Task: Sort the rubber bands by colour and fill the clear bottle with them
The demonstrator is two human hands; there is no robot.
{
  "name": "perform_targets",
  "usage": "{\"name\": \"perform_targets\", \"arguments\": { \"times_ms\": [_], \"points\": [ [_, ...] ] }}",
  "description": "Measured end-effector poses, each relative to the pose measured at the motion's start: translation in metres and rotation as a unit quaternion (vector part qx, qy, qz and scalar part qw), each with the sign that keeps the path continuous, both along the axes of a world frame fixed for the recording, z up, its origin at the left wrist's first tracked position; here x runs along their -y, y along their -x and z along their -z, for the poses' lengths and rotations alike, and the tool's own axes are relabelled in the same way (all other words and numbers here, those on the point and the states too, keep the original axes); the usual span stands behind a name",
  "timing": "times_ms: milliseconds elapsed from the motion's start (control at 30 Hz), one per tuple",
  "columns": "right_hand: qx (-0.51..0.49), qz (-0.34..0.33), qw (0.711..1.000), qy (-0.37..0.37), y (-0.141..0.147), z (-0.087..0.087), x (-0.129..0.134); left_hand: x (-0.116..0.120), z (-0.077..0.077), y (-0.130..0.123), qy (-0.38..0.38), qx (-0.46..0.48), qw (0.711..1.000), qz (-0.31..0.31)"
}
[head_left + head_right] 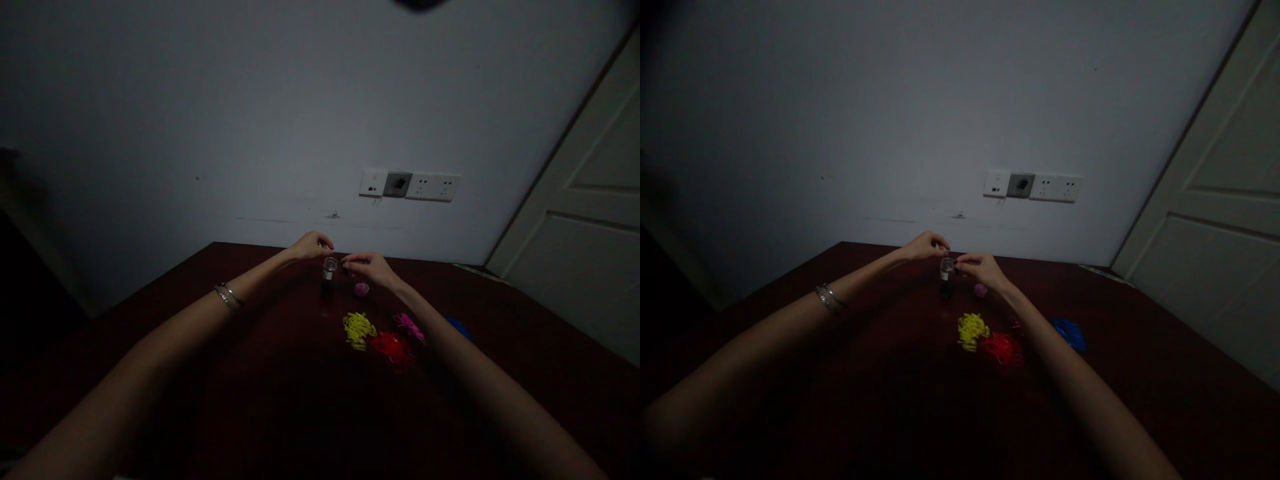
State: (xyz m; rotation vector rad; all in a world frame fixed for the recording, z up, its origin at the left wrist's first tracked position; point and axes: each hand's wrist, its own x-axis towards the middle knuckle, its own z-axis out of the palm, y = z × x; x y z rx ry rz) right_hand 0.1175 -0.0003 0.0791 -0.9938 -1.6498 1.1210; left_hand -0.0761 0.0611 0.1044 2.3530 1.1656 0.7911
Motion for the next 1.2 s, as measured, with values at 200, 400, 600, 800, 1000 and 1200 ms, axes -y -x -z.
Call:
{"name": "perform_targets", "arguments": {
  "times_ms": [200,400,600,800,1000,1200],
  "points": [
    [-0.092,0.075,0.993,-0.005,0.019,-0.002,-0.038,0.007,0.03,0.006,0.112,0.124,0.985,0.032],
    [-0.072,0.058,0.996,-0.007,0.032,0.01,-0.047,0.013,0.057,0.0,0.138,0.172,0.971,0.089],
    [-0.007,-0.002,0.997,-0.078,0.028,0.019,-0.051,0.013,0.062,0.0,0.16,0.177,0.965,0.109],
    [0.071,-0.028,0.984,-0.161,0.022,0.02,-0.05,0.008,0.069,0.003,0.158,0.165,0.969,0.099],
    [0.12,-0.016,0.971,-0.208,0.019,0.015,-0.048,0.009,0.066,-0.001,0.171,0.172,0.967,0.082],
    [0.162,0.009,0.959,-0.231,0.007,0.001,-0.036,0.004,0.057,-0.004,0.19,0.209,0.953,0.108]
  ]
}}
